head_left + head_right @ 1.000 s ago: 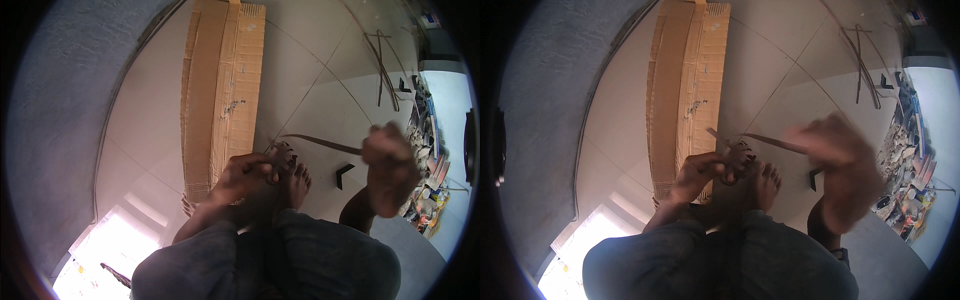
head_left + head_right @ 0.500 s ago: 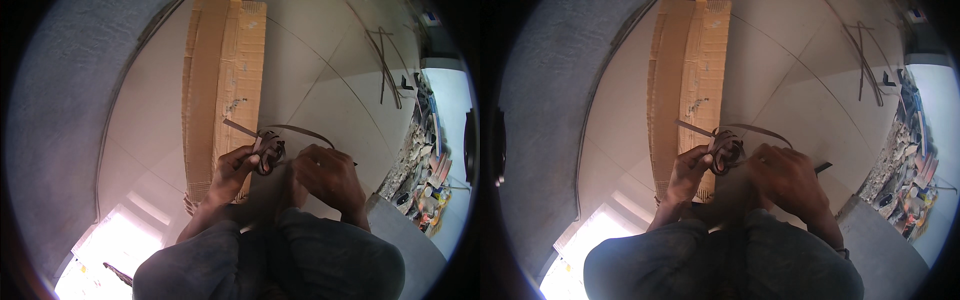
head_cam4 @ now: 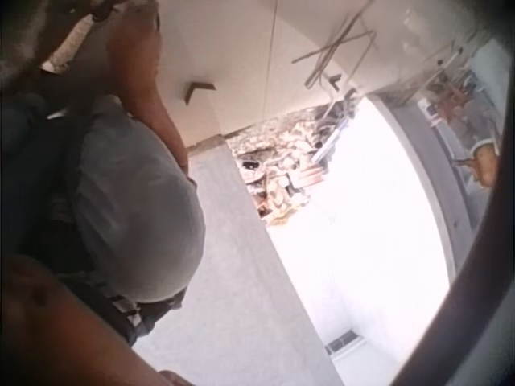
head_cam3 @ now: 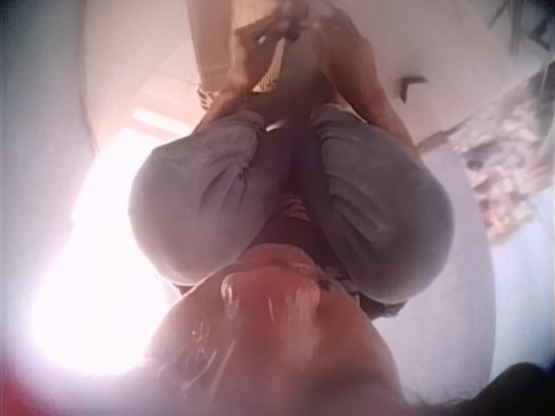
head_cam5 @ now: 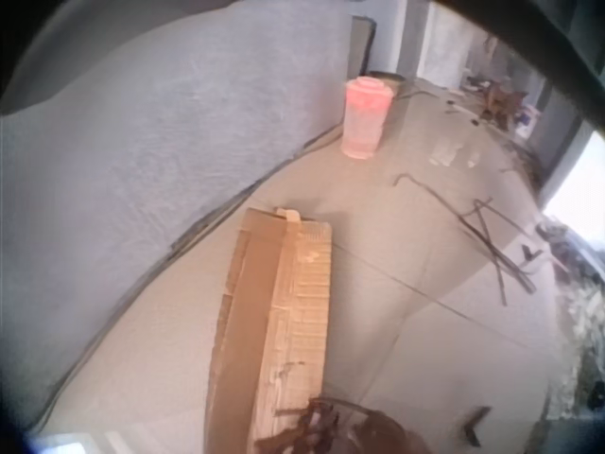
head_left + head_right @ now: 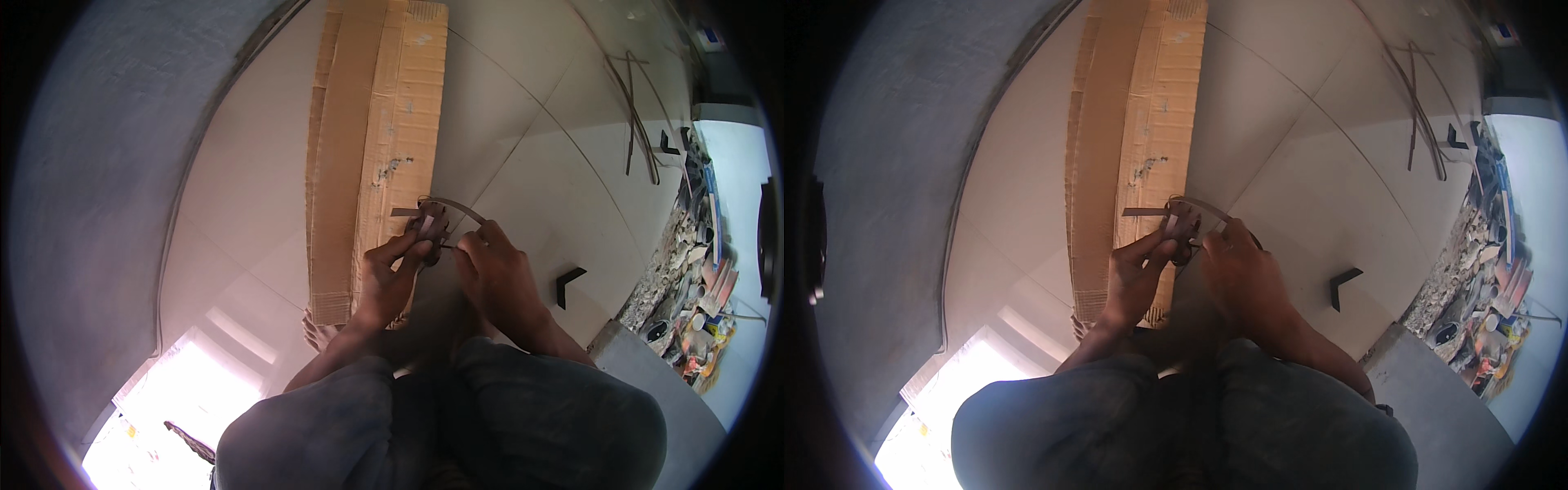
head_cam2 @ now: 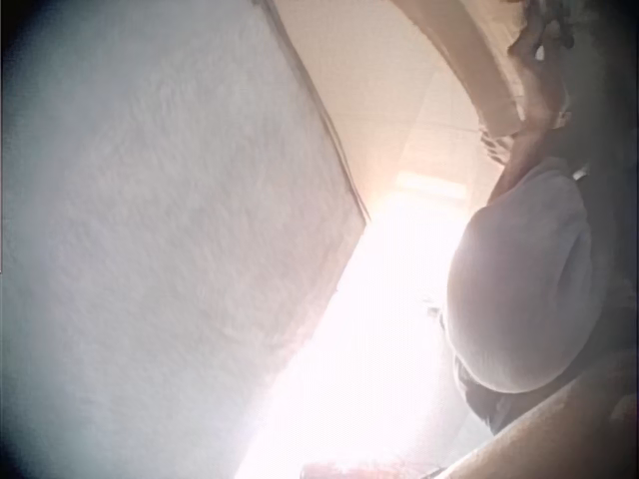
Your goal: The person sits on the floor and weaves thin strips of material into a circular bundle, repeatedly threading and tightening the strands by hand. The person occasionally picks up additional strips from the floor to continue the weaving process.
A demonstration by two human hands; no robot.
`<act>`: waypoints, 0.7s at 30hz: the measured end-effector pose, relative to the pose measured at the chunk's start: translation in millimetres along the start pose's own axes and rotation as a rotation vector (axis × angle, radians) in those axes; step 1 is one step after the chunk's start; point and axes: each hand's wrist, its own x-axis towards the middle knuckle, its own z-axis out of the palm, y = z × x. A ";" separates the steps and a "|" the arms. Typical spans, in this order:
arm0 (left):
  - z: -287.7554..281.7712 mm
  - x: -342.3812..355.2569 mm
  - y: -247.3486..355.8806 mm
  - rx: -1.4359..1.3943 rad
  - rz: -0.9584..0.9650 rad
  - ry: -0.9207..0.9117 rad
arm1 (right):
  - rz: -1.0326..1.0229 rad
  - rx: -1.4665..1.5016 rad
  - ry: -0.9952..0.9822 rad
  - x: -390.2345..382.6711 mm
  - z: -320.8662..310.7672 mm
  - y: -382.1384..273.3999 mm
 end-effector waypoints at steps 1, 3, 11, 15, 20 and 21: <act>0.5 1.3 -0.4 0.007 0.006 -0.004 | 0.011 0.041 0.010 1.4 -0.7 0.3; 1.7 3.8 0.0 0.023 0.018 -0.012 | 0.033 0.125 0.032 4.1 -2.8 1.9; 9.3 3.7 4.7 -0.092 -0.030 0.038 | 0.022 0.240 -0.004 2.9 -4.4 9.5; 8.1 4.2 9.5 -0.071 -0.020 0.056 | 0.030 0.327 0.003 7.9 12.3 16.1; 6.7 3.9 10.0 -0.190 -0.043 0.039 | 0.229 0.698 0.065 4.3 25.3 18.5; 7.0 4.0 8.9 -0.207 -0.052 0.017 | 0.295 0.833 0.111 1.4 30.9 21.1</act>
